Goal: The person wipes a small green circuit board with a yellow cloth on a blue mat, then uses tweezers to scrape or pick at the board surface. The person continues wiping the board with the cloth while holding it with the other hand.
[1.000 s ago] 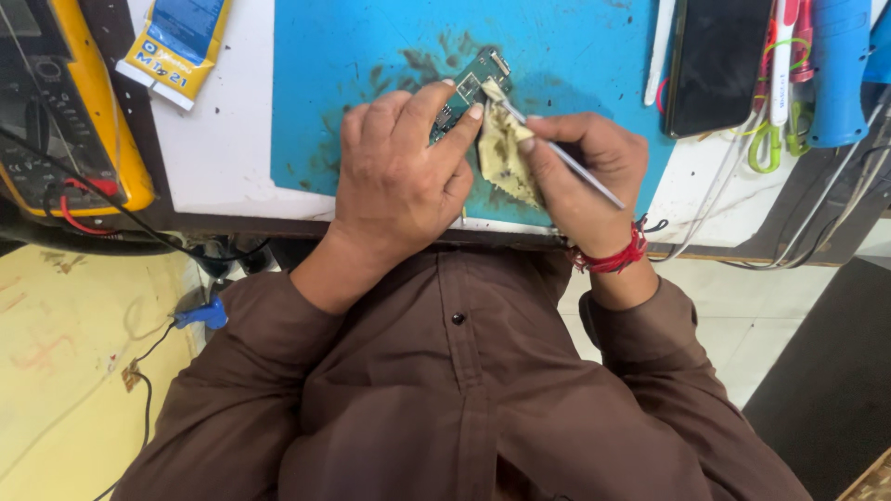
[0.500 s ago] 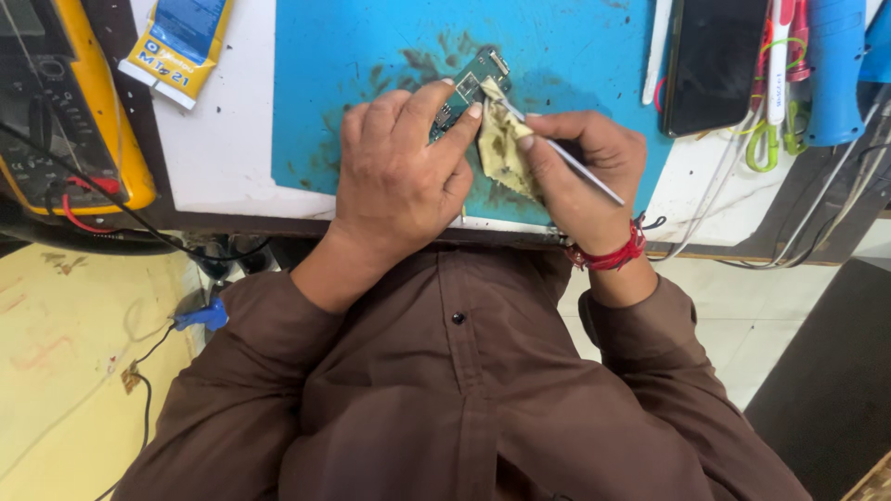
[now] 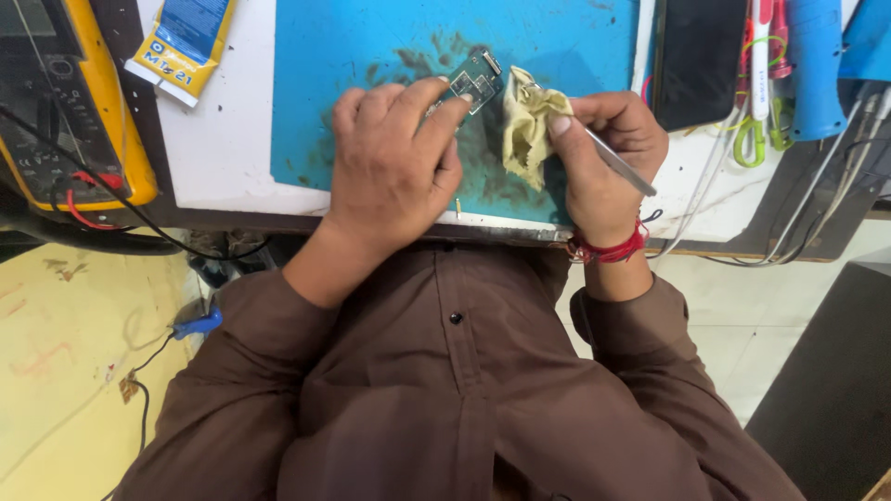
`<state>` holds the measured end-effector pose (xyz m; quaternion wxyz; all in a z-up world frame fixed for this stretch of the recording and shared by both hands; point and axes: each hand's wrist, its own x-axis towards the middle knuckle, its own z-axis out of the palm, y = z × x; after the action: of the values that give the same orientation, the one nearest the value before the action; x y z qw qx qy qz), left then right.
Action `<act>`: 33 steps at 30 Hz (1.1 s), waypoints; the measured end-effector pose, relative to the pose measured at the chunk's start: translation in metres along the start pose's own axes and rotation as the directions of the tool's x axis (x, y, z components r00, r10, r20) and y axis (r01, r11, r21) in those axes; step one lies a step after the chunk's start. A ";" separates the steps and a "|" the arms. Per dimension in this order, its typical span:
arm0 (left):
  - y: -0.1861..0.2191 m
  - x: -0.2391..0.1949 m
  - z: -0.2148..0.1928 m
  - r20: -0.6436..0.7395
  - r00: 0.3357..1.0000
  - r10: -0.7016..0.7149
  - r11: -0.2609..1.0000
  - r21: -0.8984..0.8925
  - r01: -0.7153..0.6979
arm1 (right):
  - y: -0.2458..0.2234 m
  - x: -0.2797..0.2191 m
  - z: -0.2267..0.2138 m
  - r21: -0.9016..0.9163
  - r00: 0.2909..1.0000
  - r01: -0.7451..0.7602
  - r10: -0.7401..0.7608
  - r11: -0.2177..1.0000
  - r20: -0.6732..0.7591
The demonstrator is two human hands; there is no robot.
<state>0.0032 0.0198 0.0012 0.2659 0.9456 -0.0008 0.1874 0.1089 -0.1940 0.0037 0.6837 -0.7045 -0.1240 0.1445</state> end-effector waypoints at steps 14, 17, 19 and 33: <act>-0.024 0.007 0.006 0.043 0.992 0.116 0.992 -0.063 -0.113 | -0.007 -0.008 -0.016 -0.315 0.969 0.085 -0.005 0.945 0.246; -0.025 0.008 0.004 0.037 0.993 0.113 0.993 -0.050 -0.111 | -0.006 -0.003 -0.008 -0.248 0.972 -0.002 0.061 0.969 0.229; -0.025 0.008 0.004 0.043 0.994 0.105 0.994 -0.048 -0.103 | -0.007 -0.003 -0.005 -0.222 0.974 -0.040 0.087 0.974 0.207; -0.024 0.010 0.006 0.038 0.995 0.087 0.995 -0.056 -0.085 | -0.006 -0.002 -0.007 -0.355 0.983 0.078 -0.013 0.931 0.183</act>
<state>0.0169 0.0386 -0.0125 0.2832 0.9407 -0.0520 0.1795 0.1100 -0.2008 0.0103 0.5320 -0.7993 -0.2251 0.1655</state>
